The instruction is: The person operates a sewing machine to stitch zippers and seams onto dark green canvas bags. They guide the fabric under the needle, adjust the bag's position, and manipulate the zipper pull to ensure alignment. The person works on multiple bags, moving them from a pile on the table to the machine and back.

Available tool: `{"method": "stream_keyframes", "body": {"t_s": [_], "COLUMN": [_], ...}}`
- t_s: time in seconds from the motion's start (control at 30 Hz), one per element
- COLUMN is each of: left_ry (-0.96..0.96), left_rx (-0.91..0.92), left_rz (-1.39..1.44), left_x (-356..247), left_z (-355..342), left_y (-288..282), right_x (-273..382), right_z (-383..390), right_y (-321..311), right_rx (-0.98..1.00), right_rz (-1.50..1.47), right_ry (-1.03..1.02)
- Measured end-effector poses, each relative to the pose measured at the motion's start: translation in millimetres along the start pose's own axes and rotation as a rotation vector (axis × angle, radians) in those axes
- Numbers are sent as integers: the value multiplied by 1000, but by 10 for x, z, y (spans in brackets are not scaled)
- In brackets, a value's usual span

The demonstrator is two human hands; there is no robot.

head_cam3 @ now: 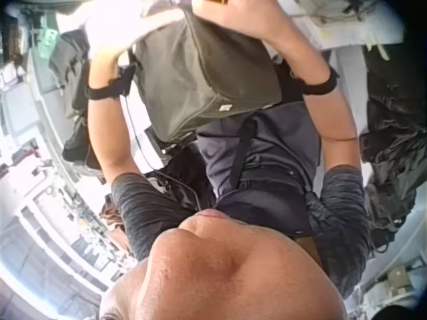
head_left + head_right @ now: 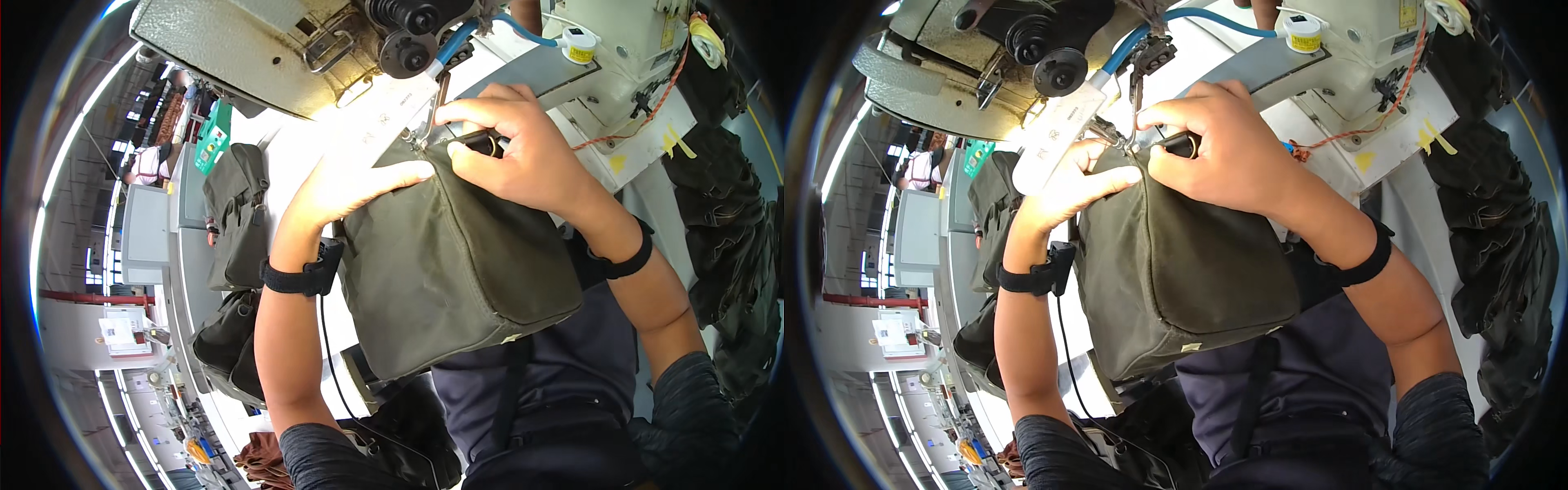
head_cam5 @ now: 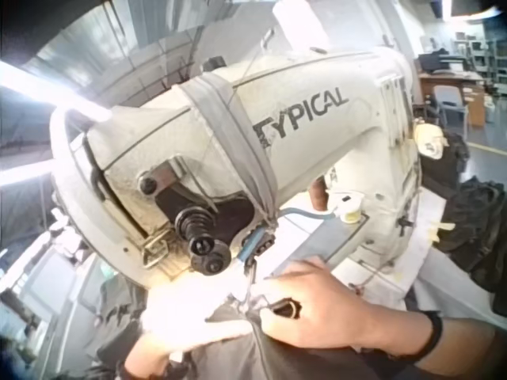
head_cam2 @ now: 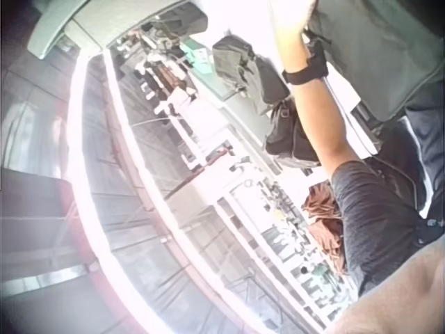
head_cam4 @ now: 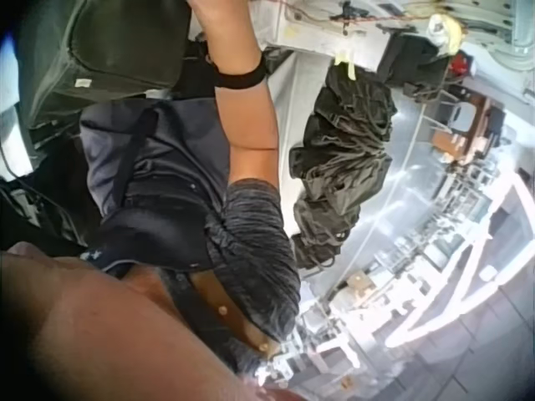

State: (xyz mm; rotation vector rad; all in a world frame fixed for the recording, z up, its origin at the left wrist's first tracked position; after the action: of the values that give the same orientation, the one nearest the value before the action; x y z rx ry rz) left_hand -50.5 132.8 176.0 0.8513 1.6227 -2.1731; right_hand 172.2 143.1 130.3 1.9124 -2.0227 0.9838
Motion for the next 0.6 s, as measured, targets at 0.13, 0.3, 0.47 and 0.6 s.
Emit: {"method": "stream_keyframes", "body": {"t_s": [0.13, 0.3, 0.47, 0.6], "left_ry": [-24, -58, -75, -91], "left_rx": [37, 67, 114, 136], "left_rz": [-6, -21, -25, -25], "left_x": [-4, -10, -33, -32], "left_z": [-8, 20, -39, -46], "left_y": [-14, -50, -86, -111], "right_x": [7, 58, 37, 26], "right_z": [-3, -33, -66, -87], "right_y": [-4, 22, 24, 40], "right_rx": [-12, -57, -7, -5], "right_rz": [7, 226, 249, 241], "right_ry": [-15, -105, 6, 26]}}
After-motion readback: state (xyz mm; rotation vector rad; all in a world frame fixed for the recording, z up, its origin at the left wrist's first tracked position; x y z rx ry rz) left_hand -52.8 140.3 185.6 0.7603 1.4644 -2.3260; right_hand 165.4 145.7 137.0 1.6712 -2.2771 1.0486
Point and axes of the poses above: each hand's wrist, its own z-axis away from the middle knuckle, its own y-axis out of the palm, x = y × z, the point moved 3 cm from there along -z, towards the middle knuckle, and after that the axes turned 8 degrees about -y, right-handed, at the moved point
